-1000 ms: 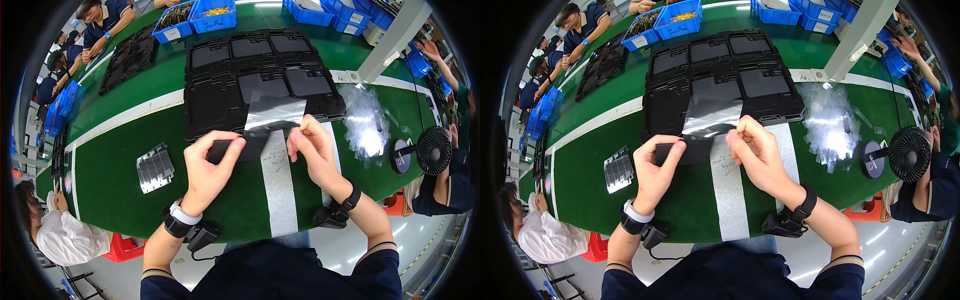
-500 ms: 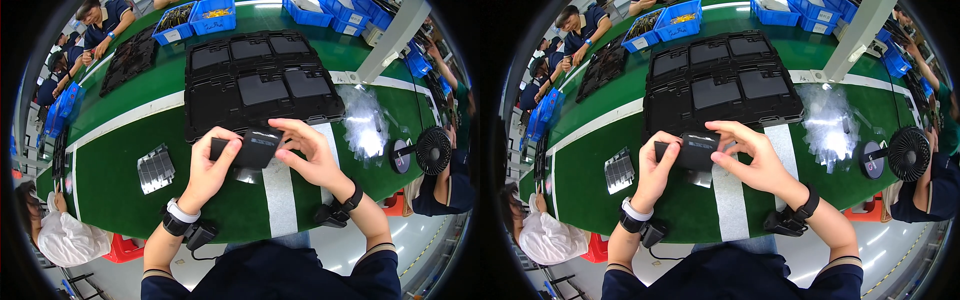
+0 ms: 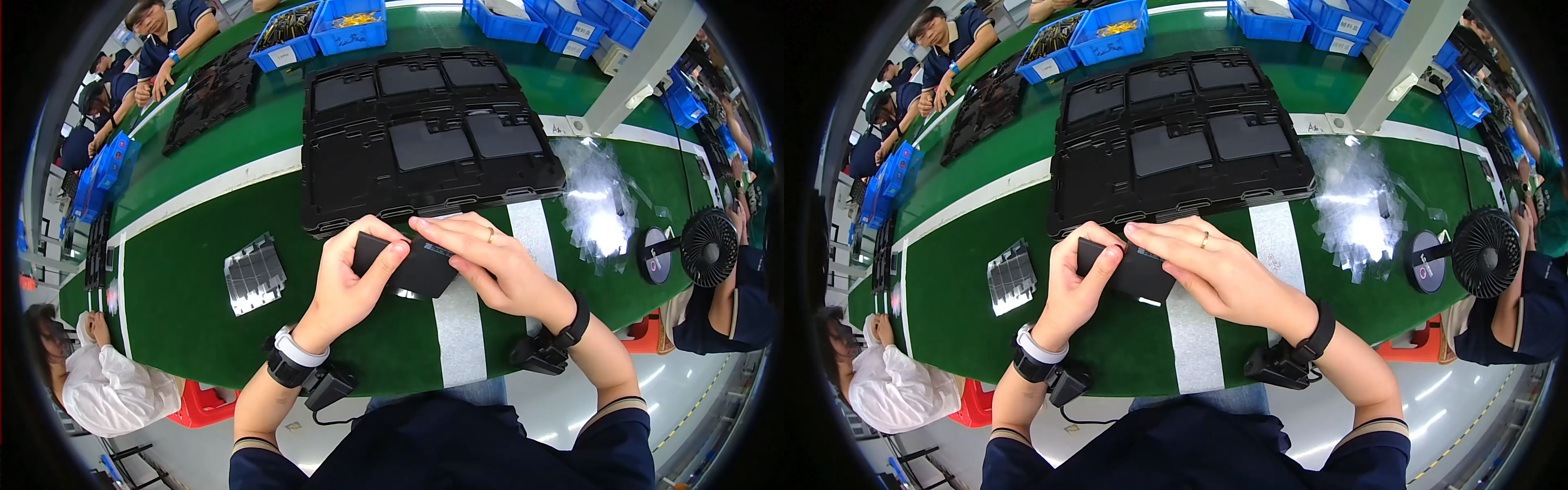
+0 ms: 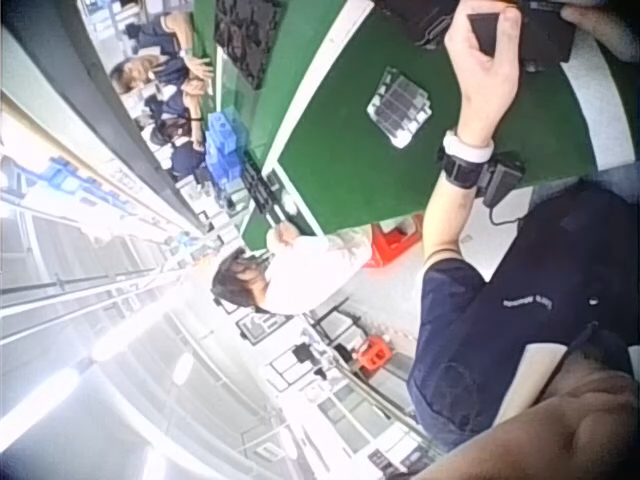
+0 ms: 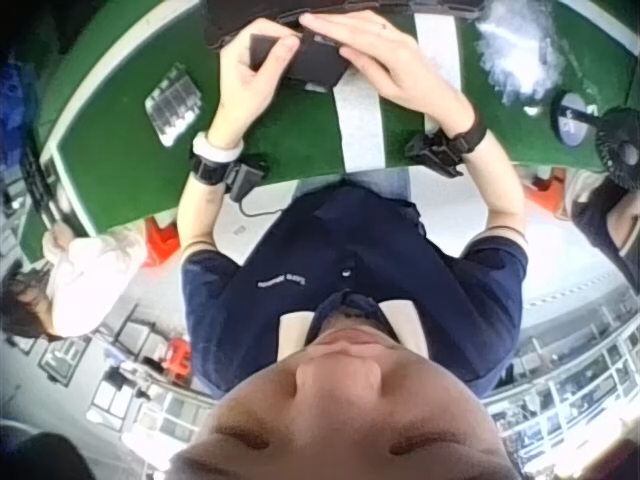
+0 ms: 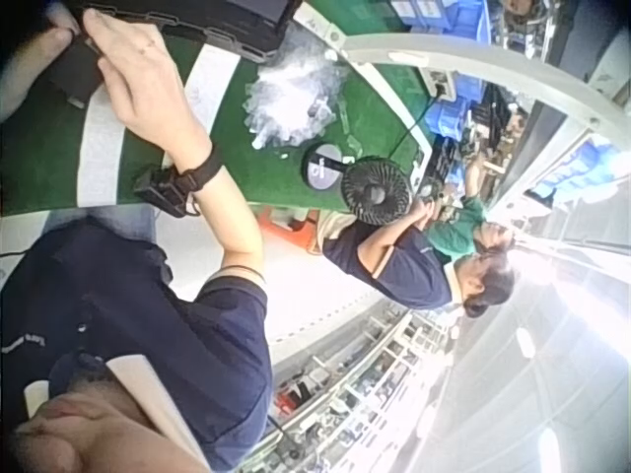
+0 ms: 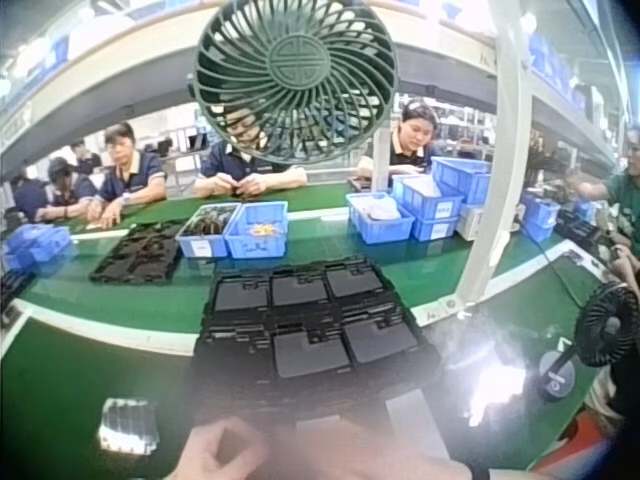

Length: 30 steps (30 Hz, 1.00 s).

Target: Applying protective films or components to electronic device parts on a production line.

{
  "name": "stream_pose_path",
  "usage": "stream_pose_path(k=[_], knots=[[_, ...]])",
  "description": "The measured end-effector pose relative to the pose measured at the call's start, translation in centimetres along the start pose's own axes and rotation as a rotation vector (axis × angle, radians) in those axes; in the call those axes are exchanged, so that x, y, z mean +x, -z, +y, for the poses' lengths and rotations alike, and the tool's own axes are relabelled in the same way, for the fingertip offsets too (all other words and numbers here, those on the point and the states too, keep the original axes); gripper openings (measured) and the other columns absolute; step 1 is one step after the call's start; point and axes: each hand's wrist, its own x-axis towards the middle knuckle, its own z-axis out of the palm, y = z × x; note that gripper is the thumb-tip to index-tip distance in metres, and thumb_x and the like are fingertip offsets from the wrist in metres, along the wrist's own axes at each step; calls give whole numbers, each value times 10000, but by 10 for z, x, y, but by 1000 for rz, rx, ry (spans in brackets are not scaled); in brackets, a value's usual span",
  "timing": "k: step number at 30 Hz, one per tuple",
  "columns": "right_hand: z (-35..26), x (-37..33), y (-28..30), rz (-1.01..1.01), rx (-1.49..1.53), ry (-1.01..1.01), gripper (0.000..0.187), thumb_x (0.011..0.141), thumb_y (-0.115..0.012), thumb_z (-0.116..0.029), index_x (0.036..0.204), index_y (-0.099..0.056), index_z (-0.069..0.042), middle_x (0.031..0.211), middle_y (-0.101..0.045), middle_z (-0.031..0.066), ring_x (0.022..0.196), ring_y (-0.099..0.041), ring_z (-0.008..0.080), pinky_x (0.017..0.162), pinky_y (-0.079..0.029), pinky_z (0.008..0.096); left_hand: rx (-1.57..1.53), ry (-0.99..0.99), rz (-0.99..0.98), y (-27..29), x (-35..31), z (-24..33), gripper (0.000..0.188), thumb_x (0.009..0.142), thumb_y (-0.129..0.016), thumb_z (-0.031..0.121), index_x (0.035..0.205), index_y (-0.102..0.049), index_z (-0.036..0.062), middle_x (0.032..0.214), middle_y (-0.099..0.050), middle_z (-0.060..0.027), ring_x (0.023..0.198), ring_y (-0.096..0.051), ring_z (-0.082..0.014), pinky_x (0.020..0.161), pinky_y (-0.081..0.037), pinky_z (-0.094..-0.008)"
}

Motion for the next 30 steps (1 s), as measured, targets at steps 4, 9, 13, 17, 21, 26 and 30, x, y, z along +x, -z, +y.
stream_pose_path(k=[4,9,13,17,21,26,30], knots=[[2,-4,-1,123,44,-35,300,743,-633,27,1040,-635,-11,1009,-642,128,895,-616,228,762,-476,307,-46,43,51,-1,-2,0,99,858,-597,112,849,-577,15,775,-604,-11,680,-526,-38,615,-426,-189],[7,-8,0,180,233,-153,220,730,-686,2,950,-668,-1,916,-674,92,788,-636,149,669,-497,256,-120,50,89,-3,-2,-3,102,852,-603,106,864,-576,9,786,-614,-22,699,-543,-54,630,-437,-201],[11,-7,5,168,744,-484,201,834,-623,-78,1021,-642,-5,971,-651,65,849,-597,99,718,-494,240,79,-139,37,2,2,-3,95,841,-610,88,852,-581,-2,798,-628,-45,741,-576,-77,668,-455,-218],[11,-6,4,74,822,-644,183,841,-621,-110,990,-657,-10,912,-658,59,813,-592,90,681,-484,238,176,-191,41,2,2,-2,71,820,-623,64,829,-593,0,782,-635,-60,749,-594,-85,673,-465,-225],[11,-4,-3,119,211,-355,135,828,-617,-111,777,-653,8,705,-624,83,619,-565,134,554,-432,260,95,-65,85,-1,1,0,70,817,-623,63,812,-590,2,731,-621,-49,689,-580,-75,632,-458,-217],[15,-10,-5,-89,-141,-229,440,837,-597,-216,473,-462,-11,428,-391,110,368,-386,230,405,-313,311,125,87,-177,2,0,-4,110,818,-628,108,769,-583,20,616,-573,-13,581,-525,-43,519,-399,-206],[11,-5,3,-288,159,-372,324,804,-604,-155,541,-503,7,445,-426,81,374,-387,168,398,-315,272,82,161,-133,5,2,-3,138,793,-635,107,706,-579,16,605,-582,-17,559,-524,-49,502,-393,-209]])
